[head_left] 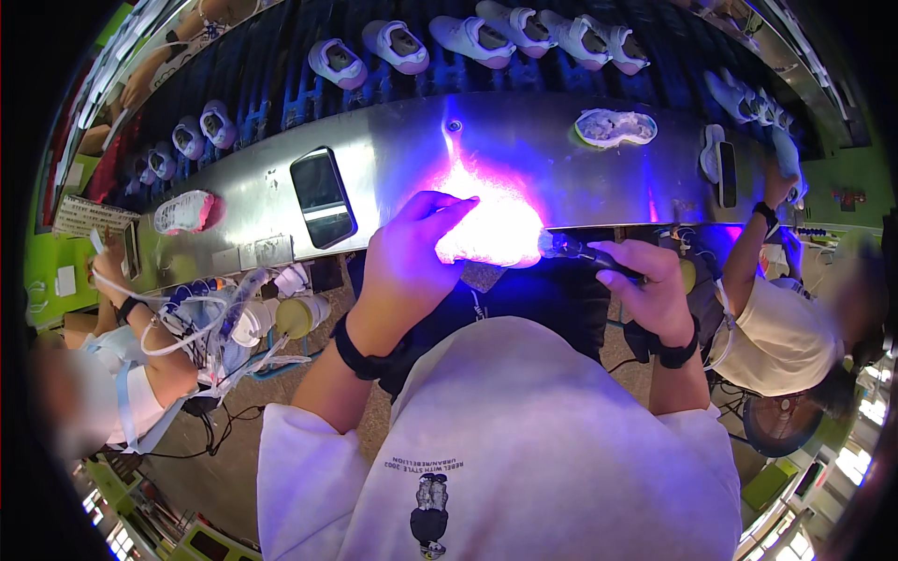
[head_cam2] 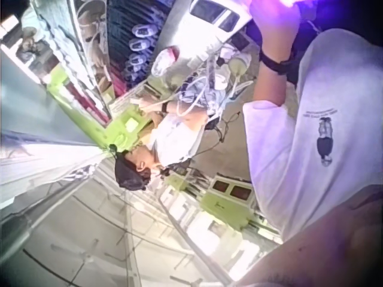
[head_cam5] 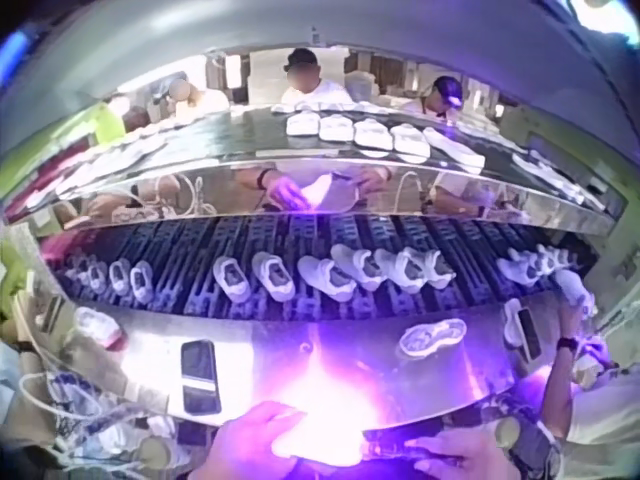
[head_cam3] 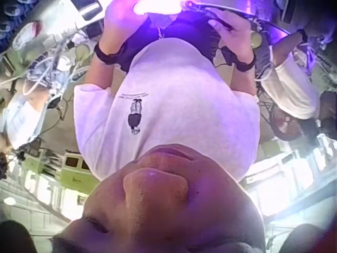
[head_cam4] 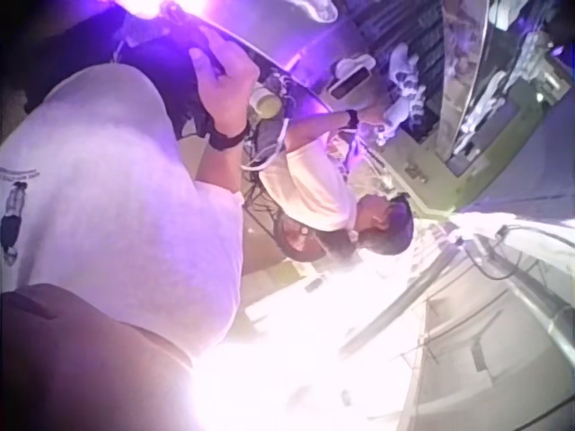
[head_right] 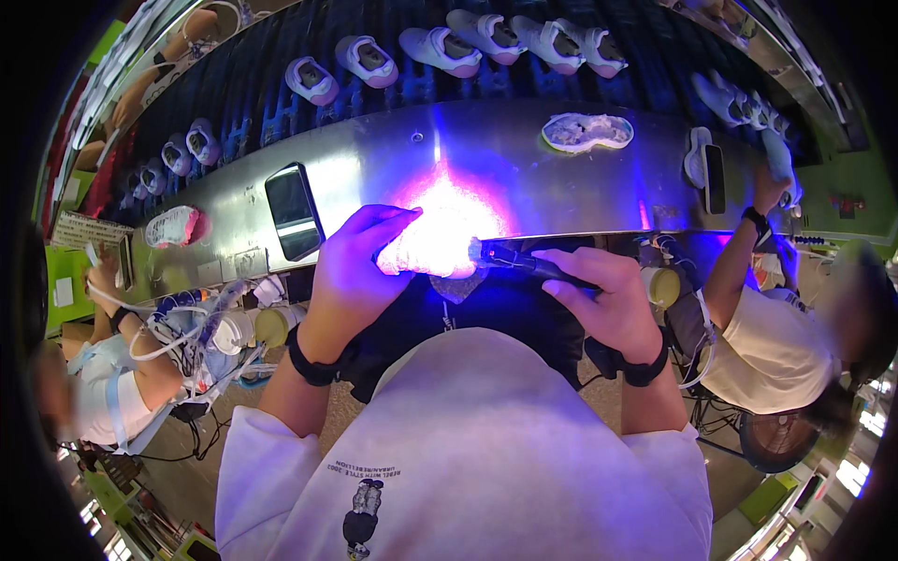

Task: Inspecting or processing shoe components on a production line using a handheld UV tool.

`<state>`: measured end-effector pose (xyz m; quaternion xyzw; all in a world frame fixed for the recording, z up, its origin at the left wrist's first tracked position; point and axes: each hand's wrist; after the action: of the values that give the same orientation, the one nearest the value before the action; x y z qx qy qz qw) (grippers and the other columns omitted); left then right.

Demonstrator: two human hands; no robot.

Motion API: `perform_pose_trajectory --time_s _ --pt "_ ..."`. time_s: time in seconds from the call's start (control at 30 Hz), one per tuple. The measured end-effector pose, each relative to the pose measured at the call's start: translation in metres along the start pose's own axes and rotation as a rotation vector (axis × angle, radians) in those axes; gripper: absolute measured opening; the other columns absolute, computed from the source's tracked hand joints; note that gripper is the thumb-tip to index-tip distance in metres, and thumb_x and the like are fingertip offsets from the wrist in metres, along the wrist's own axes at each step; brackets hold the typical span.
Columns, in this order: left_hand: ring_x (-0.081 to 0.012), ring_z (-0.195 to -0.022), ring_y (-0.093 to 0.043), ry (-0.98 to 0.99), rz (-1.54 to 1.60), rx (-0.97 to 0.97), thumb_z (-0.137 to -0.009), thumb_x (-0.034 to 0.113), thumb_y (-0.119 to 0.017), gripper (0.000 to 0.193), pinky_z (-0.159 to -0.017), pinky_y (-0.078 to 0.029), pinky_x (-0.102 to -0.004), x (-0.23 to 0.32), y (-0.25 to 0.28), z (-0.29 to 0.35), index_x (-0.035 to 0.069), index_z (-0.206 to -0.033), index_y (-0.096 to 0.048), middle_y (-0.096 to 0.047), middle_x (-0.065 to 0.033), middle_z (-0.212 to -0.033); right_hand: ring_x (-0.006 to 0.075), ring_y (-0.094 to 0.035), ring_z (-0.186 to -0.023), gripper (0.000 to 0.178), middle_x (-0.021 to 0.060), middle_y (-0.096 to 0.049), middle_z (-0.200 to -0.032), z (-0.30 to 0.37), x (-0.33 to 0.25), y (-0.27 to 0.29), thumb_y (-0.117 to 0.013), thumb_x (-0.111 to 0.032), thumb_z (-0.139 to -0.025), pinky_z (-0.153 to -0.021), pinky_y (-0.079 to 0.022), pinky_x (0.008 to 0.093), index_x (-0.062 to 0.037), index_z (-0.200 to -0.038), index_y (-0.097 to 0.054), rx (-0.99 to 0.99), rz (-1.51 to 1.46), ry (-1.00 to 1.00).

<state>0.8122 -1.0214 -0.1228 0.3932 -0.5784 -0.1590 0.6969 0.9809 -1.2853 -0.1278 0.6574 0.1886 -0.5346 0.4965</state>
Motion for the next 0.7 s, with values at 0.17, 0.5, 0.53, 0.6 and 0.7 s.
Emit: perform_pose_trajectory --time_s 0.17,0.5,0.53,0.6,0.7 --pt "-0.0278 -0.101 -0.068 -0.035 0.095 -0.138 -0.061 0.004 -0.083 0.069 -0.09 -0.055 -0.0354 -0.008 0.0 -0.01 0.009 -0.128 -0.067 -0.068 -0.0133 -0.112 0.0095 -0.056 -0.068 0.033 0.0004 -0.063 -0.077 -0.008 0.018 -0.01 -0.071 -0.002 -0.087 -0.064 -0.043 0.0244 0.0022 -0.119 -0.069 0.068 -0.113 -0.003" --pt "-0.022 -0.129 -0.055 0.286 0.599 -0.37 -0.066 0.016 -0.093 0.09 -0.111 -0.041 -0.034 -0.006 -0.032 -0.023 -0.006 -0.142 -0.05 -0.061 -0.0181 -0.136 0.0099 -0.061 -0.084 0.027 0.0047 -0.072 -0.093 -0.027 0.044 0.004 -0.074 -0.009 -0.09 -0.078 -0.049 0.0258 0.0004 -0.115 -0.072 0.085 -0.343 -0.092" --pt "-0.022 -0.129 -0.055 0.275 0.596 -0.374 -0.066 0.016 -0.093 0.09 -0.111 -0.041 -0.034 -0.004 -0.032 -0.023 -0.006 -0.142 -0.05 -0.061 -0.0181 -0.136 0.0099 -0.061 -0.084 0.027 0.0047 -0.072 -0.093 -0.028 0.044 0.007 -0.074 -0.009 -0.09 -0.078 -0.049 0.0258 0.0004 -0.115 -0.072 0.096 -0.341 -0.089" --pt "-0.022 -0.127 -0.055 0.389 0.707 -0.4 -0.068 0.016 -0.093 0.092 -0.109 -0.042 -0.034 -0.001 -0.032 -0.023 -0.01 -0.142 -0.047 -0.06 -0.0182 -0.136 0.0102 -0.061 -0.085 0.027 0.0051 -0.073 -0.094 -0.03 0.041 0.011 -0.076 -0.01 -0.088 -0.08 -0.05 0.0263 0.0008 -0.113 -0.073 0.018 -0.445 -0.208" --pt "-0.0214 -0.124 -0.056 0.46 0.854 -0.447 -0.07 0.017 -0.093 0.093 -0.105 -0.045 -0.033 -0.003 -0.03 -0.023 -0.014 -0.142 -0.043 -0.059 -0.0181 -0.134 0.0106 -0.063 -0.087 0.029 0.0061 -0.074 -0.097 -0.028 0.039 0.006 -0.078 -0.012 -0.087 -0.083 -0.05 0.0274 0.0005 -0.113 -0.073 0.03 -0.372 -0.152"
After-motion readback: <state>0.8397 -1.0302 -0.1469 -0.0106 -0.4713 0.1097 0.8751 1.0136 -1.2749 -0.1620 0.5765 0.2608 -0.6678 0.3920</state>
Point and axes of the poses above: each hand's wrist, its own z-axis away from the middle knuckle, its own y-axis out of the back of the hand, x = y × z
